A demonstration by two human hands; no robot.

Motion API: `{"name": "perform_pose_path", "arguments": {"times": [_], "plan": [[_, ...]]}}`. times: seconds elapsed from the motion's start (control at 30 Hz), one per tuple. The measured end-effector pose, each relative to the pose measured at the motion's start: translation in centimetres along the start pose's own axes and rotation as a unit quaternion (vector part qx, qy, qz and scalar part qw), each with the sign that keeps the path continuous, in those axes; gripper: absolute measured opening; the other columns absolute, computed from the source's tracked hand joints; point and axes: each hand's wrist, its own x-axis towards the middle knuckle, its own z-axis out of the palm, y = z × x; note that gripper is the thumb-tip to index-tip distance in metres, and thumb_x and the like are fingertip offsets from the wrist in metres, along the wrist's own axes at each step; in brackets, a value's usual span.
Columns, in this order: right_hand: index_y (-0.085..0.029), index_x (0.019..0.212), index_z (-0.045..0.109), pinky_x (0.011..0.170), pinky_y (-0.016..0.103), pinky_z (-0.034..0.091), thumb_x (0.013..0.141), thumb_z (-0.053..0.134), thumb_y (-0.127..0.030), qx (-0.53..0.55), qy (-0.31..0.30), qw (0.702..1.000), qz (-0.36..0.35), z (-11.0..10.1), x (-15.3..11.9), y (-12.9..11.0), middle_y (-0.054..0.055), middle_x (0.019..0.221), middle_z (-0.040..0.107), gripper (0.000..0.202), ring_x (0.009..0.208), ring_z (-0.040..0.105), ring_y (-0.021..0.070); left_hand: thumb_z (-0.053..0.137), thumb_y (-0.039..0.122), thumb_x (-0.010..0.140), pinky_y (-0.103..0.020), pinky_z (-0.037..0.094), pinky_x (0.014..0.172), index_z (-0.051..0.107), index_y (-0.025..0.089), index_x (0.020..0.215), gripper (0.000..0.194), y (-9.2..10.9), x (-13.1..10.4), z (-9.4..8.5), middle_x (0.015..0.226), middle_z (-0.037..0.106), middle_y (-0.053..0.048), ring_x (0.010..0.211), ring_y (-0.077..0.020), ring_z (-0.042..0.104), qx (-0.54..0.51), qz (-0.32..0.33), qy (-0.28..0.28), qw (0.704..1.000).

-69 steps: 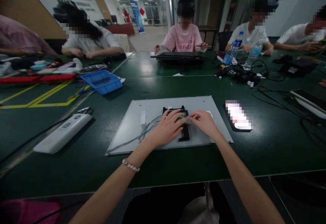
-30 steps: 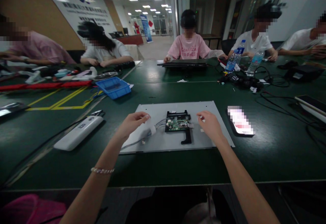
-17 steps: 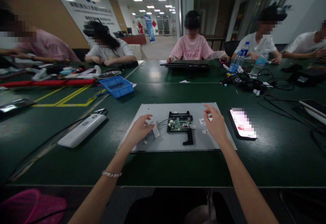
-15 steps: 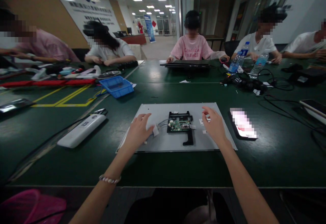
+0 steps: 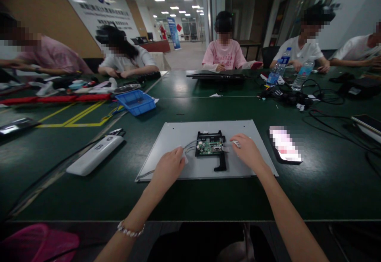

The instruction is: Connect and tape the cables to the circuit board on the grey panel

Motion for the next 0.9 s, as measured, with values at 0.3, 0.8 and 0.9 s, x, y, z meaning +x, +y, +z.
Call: {"name": "perform_pose_path", "arguments": {"times": [0.3,0.8,0.9], "plan": [[-0.023,0.095,0.066,0.086,0.036,0.044,0.082,0.05,-0.019,-0.011,-0.037,0.999,-0.014,0.1,-0.1,0.0,0.005,0.102,0.064,0.021,0.093,0.059,0.02,0.042,0.016,0.085,-0.038,0.043,0.09,0.047,0.015,0.115,0.031,-0.2,-0.5,0.6,0.127,0.053,-0.015,0.113,-0.0254,0.054,-0.022,-0.003,0.004,1.0],[-0.022,0.098,0.064,0.085,0.034,0.044,0.084,0.048,-0.019,-0.03,-0.049,0.998,-0.003,0.0,0.0,0.1,0.005,0.102,0.064,0.022,0.093,0.059,0.0189,0.055,0.041,0.083,-0.047,0.039,0.095,0.05,0.019,0.105,0.032,-1.2,-0.8,0.6,0.132,0.044,-0.014,0.118,-0.0311,0.046,-0.084,-0.004,0.08,0.993],[-0.021,0.099,0.063,0.086,0.034,0.044,0.084,0.047,-0.02,-0.031,-0.046,0.998,0.003,0.0,0.0,0.0,0.006,0.103,0.064,0.022,0.094,0.059,0.0191,0.051,0.037,0.086,-0.046,0.039,0.096,0.05,0.019,0.105,0.025,-1.3,-0.7,0.7,0.129,0.045,-0.013,0.117,-0.029,0.047,-0.111,0.012,0.108,0.988]]}}
